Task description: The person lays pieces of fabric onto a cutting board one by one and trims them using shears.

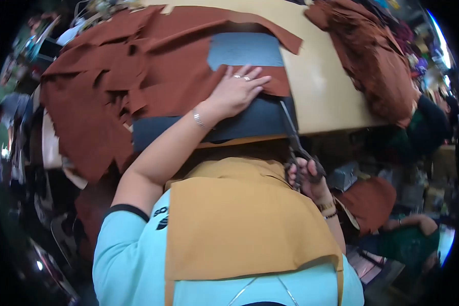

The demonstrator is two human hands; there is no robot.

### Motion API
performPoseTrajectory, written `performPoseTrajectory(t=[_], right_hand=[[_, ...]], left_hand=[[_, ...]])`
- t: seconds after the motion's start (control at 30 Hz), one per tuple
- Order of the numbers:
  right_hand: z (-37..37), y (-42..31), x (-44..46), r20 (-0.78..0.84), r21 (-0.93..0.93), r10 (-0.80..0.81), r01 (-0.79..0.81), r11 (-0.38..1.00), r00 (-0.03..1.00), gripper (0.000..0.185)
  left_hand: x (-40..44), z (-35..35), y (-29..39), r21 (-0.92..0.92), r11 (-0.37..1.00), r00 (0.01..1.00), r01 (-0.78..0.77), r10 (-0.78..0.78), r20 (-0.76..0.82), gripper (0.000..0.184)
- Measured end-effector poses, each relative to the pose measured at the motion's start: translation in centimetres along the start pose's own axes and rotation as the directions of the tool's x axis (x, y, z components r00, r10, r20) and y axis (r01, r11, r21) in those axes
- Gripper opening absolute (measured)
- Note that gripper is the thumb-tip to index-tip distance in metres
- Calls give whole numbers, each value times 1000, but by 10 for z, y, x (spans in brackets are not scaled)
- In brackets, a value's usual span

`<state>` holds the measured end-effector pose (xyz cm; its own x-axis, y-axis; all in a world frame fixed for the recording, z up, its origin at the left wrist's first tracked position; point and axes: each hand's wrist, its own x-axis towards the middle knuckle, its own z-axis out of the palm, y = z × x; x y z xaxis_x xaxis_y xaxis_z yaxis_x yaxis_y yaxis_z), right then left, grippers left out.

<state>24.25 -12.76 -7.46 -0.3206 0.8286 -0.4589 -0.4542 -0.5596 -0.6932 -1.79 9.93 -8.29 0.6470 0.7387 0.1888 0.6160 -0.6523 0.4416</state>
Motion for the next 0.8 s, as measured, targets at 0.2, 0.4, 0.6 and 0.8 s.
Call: performPoseTrajectory(t=[0.2,0.4,0.6,0.8], right_hand=[[16,1,19,-59,-68,-114,110,992,992,48],[27,-3,21,-200,-141,-197,170,975,960,44],[30,-13,20,-219,-271,-168,105,957,961,38],[38,-17,22,-235,-310,-186,107,945,954,33]], left_hand=[[-20,-13,18,131,989,996,-76,70,51,51],[-21,-13,15,144,987,997,-68,61,55,60],[-20,-14,16,171,983,997,-61,50,66,62],[-21,-13,17,177,982,997,-69,60,56,64]])
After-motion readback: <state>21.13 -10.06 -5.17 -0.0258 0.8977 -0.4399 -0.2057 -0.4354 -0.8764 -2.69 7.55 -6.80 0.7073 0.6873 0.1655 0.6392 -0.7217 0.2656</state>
